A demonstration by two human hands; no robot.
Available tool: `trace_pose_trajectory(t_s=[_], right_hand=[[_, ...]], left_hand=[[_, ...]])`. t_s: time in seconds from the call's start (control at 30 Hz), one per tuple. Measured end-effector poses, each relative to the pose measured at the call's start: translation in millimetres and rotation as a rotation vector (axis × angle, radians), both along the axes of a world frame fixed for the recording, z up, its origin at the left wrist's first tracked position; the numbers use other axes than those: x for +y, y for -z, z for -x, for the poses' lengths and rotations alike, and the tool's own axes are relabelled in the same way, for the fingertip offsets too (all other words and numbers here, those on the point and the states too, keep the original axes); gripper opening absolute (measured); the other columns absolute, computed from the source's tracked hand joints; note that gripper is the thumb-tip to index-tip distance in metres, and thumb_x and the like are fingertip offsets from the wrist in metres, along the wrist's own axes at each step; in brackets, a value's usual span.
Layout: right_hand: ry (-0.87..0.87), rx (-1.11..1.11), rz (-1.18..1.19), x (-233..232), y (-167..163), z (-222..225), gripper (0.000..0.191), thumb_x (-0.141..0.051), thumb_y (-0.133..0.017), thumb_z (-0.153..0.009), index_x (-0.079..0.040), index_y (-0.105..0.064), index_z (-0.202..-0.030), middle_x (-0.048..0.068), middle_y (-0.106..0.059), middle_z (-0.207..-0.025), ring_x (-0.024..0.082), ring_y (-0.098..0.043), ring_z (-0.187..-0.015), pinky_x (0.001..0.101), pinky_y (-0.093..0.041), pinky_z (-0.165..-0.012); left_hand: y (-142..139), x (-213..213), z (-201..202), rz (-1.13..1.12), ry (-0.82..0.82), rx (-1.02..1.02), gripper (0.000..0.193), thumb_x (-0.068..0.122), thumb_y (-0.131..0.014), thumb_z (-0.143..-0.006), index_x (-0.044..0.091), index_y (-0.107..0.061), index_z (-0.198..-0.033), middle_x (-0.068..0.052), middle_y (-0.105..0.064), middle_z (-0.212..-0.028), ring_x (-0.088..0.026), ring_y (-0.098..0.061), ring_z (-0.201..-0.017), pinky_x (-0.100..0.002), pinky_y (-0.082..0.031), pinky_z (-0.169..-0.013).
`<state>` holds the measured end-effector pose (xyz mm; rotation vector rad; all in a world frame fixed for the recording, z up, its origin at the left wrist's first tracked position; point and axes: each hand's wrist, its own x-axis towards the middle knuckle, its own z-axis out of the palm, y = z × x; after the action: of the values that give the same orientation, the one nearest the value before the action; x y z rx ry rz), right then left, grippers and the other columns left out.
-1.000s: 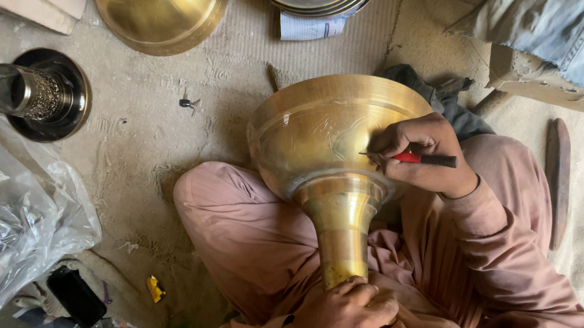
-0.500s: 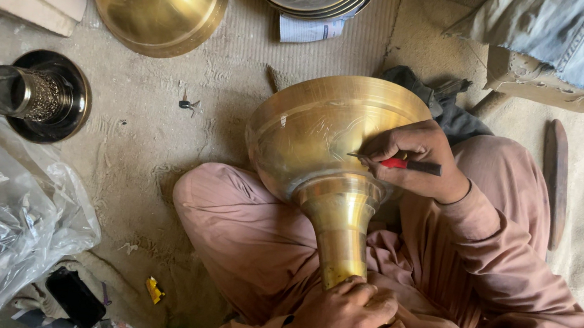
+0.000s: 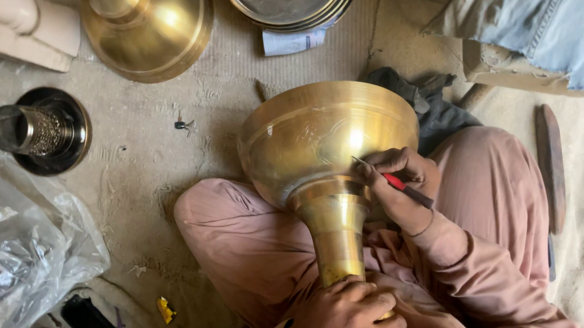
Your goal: The person sits on the floor and uses a small red-handled engraving tool to carve a design into the surface of a brass lamp base. They hold the lamp steady with one hand while carefully guiding the tool with the other.
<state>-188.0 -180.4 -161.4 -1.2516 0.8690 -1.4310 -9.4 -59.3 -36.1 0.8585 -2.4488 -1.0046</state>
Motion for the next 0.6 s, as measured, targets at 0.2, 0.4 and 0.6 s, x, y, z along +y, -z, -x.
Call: trace_pose_trajectory(t_s=[0.2, 0.4, 0.6], right_hand=[[0.110, 0.027, -0.063, 9, 8, -1, 0.017, 0.004, -0.070, -0.096, 0.000, -0.056, -0.089, 0.018, -0.074, -0.099, 0.016, -0.074, -0.089, 0.0278, -0.061, -0.074], [0.098, 0.082, 0.034, 4, 5, -1, 0.016, 0.004, -0.070, -0.097, 0.000, -0.057, -0.088, 0.018, -0.075, -0.097, 0.016, -0.074, -0.086, 0.0268, -0.061, -0.071], [-0.010, 0.112, 0.018, -1, 4, 8, 0.016, 0.003, -0.072, -0.095, 0.000, -0.061, -0.083, 0.018, -0.078, -0.092, 0.011, -0.070, -0.064, 0.0221, -0.054, -0.052]], left_hand=[[0, 1, 4, 0.022, 0.003, -0.046, 0.028, 0.034, -0.075, -0.086, 0.010, -0.067, -0.100, -0.010, -0.067, -0.111, -0.033, -0.067, -0.103, -0.048, -0.056, -0.091], [4, 4, 5, 0.036, -0.001, -0.040, 0.030, 0.036, -0.076, -0.086, 0.010, -0.068, -0.101, -0.011, -0.066, -0.112, -0.033, -0.067, -0.104, -0.050, -0.057, -0.097], [2, 2, 7, -0.001, 0.010, -0.057, 0.030, 0.035, -0.077, -0.086, 0.010, -0.069, -0.098, -0.011, -0.068, -0.112, -0.033, -0.069, -0.103, -0.050, -0.057, -0.092]])
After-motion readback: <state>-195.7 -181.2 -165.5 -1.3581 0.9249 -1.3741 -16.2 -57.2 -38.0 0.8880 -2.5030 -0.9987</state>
